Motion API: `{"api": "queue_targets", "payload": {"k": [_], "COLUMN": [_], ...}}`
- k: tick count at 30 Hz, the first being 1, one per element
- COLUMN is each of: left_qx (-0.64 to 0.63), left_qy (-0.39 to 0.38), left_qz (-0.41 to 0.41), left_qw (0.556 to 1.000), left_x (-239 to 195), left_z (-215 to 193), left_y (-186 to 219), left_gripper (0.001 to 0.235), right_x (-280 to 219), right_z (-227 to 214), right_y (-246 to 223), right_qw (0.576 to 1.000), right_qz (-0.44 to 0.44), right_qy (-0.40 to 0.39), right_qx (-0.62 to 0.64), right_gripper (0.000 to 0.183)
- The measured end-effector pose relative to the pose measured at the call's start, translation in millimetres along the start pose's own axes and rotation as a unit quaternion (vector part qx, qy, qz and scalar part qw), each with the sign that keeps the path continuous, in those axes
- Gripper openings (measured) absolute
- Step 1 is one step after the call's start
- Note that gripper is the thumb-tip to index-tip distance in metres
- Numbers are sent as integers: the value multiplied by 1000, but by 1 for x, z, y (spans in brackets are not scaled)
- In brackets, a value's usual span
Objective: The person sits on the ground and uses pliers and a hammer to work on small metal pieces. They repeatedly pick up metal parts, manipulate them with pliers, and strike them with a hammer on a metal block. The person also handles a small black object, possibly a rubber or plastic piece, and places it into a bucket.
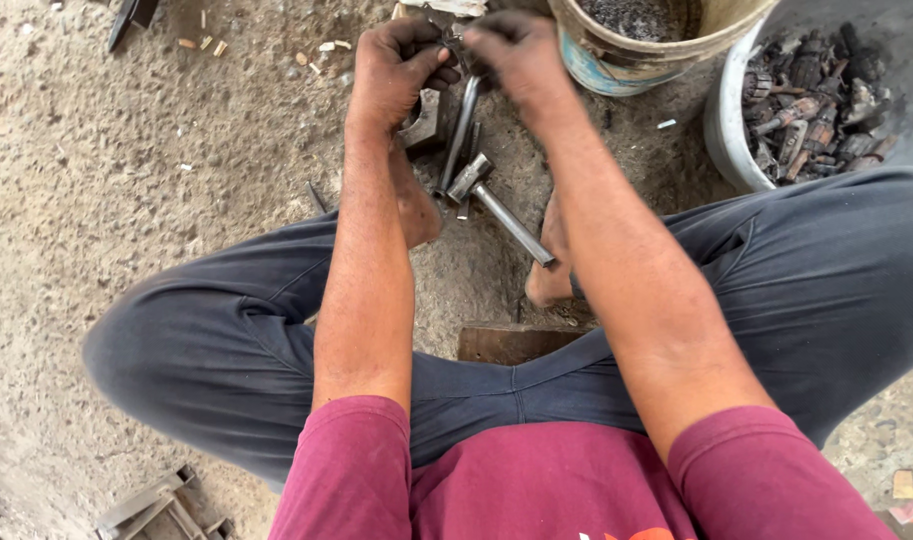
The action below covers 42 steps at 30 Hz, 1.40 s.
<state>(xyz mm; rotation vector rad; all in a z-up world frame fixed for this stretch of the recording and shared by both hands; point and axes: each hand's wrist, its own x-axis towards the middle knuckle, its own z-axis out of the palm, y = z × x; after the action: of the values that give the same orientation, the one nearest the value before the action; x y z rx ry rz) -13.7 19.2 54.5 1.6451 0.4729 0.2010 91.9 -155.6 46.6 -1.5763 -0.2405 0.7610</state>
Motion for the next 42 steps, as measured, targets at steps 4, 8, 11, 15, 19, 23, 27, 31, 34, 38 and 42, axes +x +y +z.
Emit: {"api": "queue_targets", "payload": {"k": [4,8,11,15,19,23,27,31,34,38,42], "left_qx": [104,109,65,-52,-93,-41,-25,30,92,58,166], "left_qy": [7,24,18,17,13,-5,26,89,98,200,287], "left_qz": [26,53,55,76,127,116,51,-28,-72,-136,15], "left_qw": [994,992,996,996,987,992,998,995,988,968,943], "left_x": [6,8,10,10,12,14,19,18,16,19,37], "left_z": [6,8,6,7,12,18,26,24,20,7,-33], "left_y": [8,9,9,11,16,9,-14,-37,-56,-90,-132], "left_gripper": [15,10,7,7,4,10,9,12,11,10,15], "right_x": [6,2,-3,-1,7,12,16,37,19,-1,8], "right_z": [7,0,-4,-16,-25,-20,-30,-36,-39,-49,-51], "right_y": [20,9,-4,-16,-8,14,54,94,123,162,196], "right_qw": [996,986,977,954,913,913,950,992,958,925,910], "right_qz": [-60,-33,-29,-46,-80,-68,-71,-23,102,232,262], "right_qy": [5,14,10,-8,7,-1,-2,74,87,87,109], "right_qx": [71,161,212,296,400,402,303,-103,-255,-286,-302], "right_gripper": [12,11,18,28,45,44,50,37,40,32,32]}}
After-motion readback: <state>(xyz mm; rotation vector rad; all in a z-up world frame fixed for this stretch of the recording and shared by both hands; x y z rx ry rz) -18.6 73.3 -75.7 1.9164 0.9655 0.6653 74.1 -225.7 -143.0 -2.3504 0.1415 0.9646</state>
